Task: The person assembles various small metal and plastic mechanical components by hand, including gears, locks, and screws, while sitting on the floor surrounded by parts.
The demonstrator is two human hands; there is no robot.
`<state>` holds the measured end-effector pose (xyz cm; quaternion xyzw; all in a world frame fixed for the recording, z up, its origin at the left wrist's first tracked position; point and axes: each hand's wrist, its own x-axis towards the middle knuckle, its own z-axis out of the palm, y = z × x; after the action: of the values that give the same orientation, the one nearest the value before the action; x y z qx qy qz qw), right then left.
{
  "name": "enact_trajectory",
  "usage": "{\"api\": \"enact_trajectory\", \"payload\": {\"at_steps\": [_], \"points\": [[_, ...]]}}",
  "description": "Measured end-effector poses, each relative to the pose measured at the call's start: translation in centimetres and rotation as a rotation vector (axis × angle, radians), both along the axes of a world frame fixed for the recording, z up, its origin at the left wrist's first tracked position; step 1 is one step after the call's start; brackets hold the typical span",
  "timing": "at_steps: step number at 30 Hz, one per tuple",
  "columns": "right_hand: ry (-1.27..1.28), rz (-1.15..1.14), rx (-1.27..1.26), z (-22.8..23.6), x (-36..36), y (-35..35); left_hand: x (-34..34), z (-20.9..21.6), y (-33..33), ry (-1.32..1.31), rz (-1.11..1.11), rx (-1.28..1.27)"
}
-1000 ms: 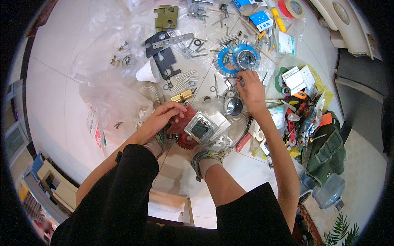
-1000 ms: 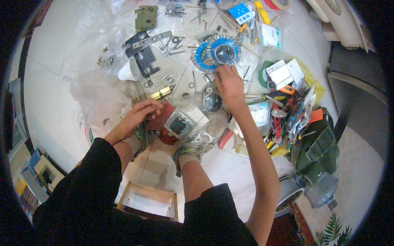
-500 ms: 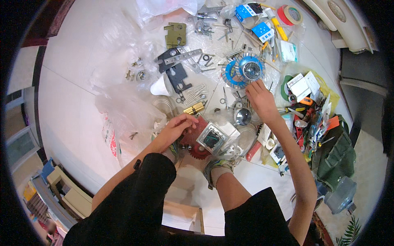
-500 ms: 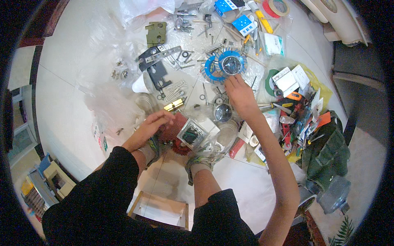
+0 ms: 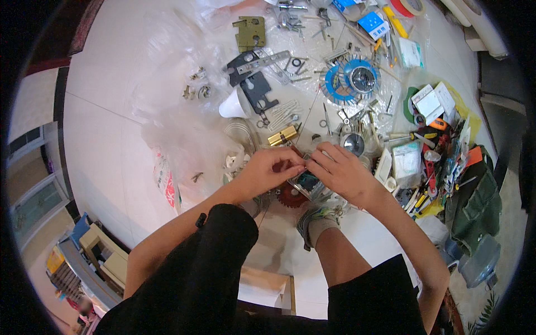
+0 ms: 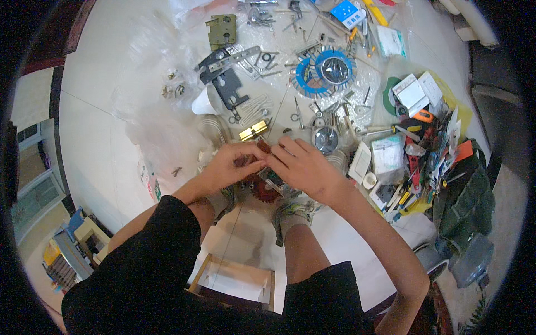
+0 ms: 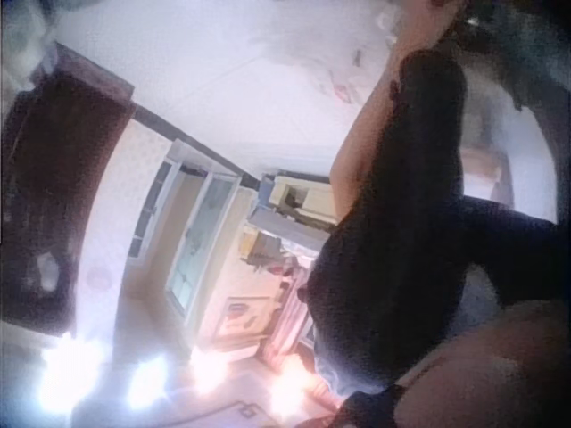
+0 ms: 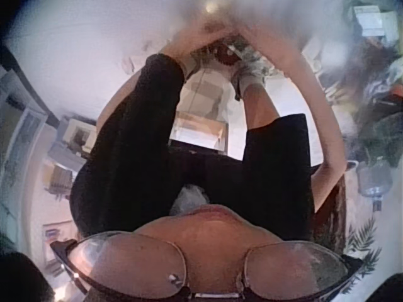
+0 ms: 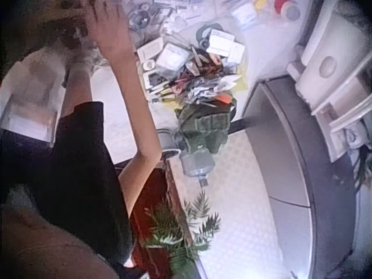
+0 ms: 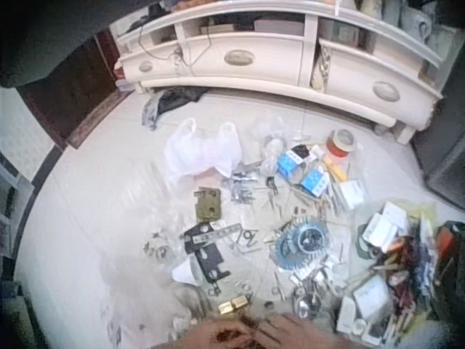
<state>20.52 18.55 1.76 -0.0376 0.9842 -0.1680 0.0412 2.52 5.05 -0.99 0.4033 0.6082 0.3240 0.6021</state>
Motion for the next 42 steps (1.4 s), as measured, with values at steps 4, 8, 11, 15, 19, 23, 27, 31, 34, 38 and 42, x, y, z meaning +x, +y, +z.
{"api": "enact_trajectory", "payload": {"at_steps": [4, 8, 11, 15, 19, 23, 27, 31, 34, 38, 42], "points": [[0.038, -0.010, -0.173, -0.4, -0.4, -1.0, 0.3, -1.6, -1.7, -0.007, 0.030, 0.058], [0.009, -0.113, -0.308, -0.7, -0.2, -2.0, 0.0, -1.5, -1.9, -0.056, -0.035, -0.007], [0.086, -0.195, -0.424, -1.6, -0.1, -2.2, 0.2, -1.6, -1.8, -0.024, -0.040, -0.024], [0.184, -0.502, -0.534, -2.8, 0.3, -1.7, 0.7, -3.9, -2.5, -0.173, 0.159, -0.092], [0.364, -1.045, -0.750, -4.6, 1.8, 2.1, -1.0, -2.1, -2.9, -0.048, 0.193, -0.088], [0.370, -1.289, -0.568, -5.5, 6.2, 4.2, 0.1, -4.0, -2.4, -0.084, 0.238, -0.083], [0.337, -1.341, -0.579, -7.6, 7.4, 4.6, -0.6, -2.6, -2.7, -0.275, 0.441, -0.117], [0.280, -1.363, -0.449, -8.1, 8.2, 4.6, -0.5, -2.7, -2.7, -0.291, 0.431, -0.104], [0.292, -1.323, -0.526, -8.9, 8.1, 4.8, -0.7, -3.1, -2.8, -0.192, 0.365, -0.172], [0.285, -1.192, -0.500, -9.0, 6.5, 5.1, -0.6, -3.2, -3.0, -0.282, 0.468, -0.134], [0.302, -1.071, -0.397, -9.3, 4.7, 5.3, -0.8, -3.1, -2.9, -0.162, 0.383, -0.194]]}}
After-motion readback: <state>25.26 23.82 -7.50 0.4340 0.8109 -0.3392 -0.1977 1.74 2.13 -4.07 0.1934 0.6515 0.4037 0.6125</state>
